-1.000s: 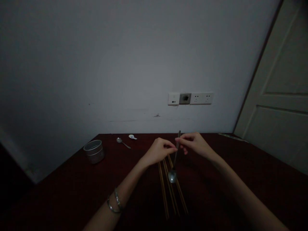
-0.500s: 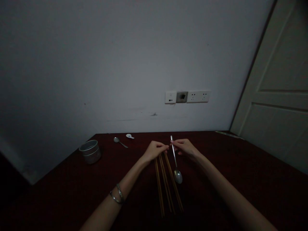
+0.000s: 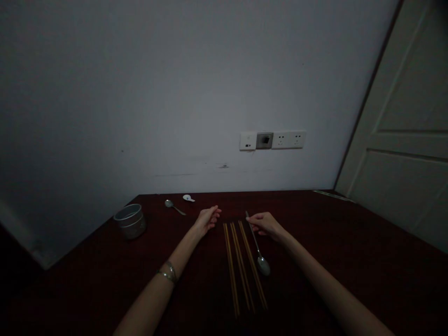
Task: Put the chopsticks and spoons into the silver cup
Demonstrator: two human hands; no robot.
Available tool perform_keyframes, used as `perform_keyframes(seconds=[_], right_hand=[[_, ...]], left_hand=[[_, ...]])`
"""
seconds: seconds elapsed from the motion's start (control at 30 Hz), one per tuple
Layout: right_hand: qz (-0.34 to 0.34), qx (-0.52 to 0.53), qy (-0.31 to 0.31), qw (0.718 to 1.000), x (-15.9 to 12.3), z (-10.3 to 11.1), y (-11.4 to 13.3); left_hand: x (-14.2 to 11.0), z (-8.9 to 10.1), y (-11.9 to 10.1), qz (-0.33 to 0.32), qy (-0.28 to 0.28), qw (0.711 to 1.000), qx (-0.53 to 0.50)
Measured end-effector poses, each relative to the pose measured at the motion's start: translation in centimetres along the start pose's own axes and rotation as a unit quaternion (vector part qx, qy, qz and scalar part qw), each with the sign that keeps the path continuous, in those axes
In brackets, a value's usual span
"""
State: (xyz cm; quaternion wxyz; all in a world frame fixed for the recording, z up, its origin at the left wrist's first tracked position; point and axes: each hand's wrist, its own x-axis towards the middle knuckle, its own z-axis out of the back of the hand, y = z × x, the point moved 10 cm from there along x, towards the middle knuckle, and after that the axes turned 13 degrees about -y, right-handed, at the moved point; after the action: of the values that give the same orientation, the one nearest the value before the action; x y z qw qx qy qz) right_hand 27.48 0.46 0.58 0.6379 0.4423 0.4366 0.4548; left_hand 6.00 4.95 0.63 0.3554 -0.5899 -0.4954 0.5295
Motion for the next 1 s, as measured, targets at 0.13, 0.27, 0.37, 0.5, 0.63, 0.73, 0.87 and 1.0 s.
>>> perform_keyframes(seconds=[0.13, 0.27, 0.37, 0.5, 0.63, 0.73, 0.87, 1.0], right_hand=[[-0.007, -0.013, -0.004, 1.000, 0.0, 0.0, -0.3], [-0.005, -0.042, -0.022, 0.999, 0.2, 0.3, -0.4], [0.000, -0.082, -0.032, 0.996, 0.5, 0.2, -0.6], [0.024, -0.128, -0.039, 0.991, 1.0, -0.2, -0.9], [0.078, -0.175, -0.038, 0.981, 0.9, -0.6, -0.5], [0.096, -0.210, -0.051, 0.972, 0.6, -0.5, -0.1], [0.124, -0.236, -0.049, 0.963, -0.2, -0.7, 0.8], [0.139, -0.255, -0.054, 0.955, -0.5, -0.7, 1.2]], left_hand=[[1.1, 1.8, 0.9, 0.036, -0.043, 0.995, -0.088], [1.4, 2.4, 1.1, 0.040, -0.053, 0.990, -0.121], [1.4, 2.3, 1.2, 0.040, -0.050, 0.992, -0.113], [1.5, 2.3, 1.2, 0.029, -0.059, 0.994, -0.087], [1.5, 2.3, 1.2, 0.019, -0.054, 0.995, -0.084], [1.4, 2.3, 1.1, 0.015, -0.052, 0.995, -0.085], [1.3, 2.2, 1.0, 0.007, -0.048, 0.995, -0.086], [1.3, 2.2, 0.9, 0.000, -0.042, 0.996, -0.080]])
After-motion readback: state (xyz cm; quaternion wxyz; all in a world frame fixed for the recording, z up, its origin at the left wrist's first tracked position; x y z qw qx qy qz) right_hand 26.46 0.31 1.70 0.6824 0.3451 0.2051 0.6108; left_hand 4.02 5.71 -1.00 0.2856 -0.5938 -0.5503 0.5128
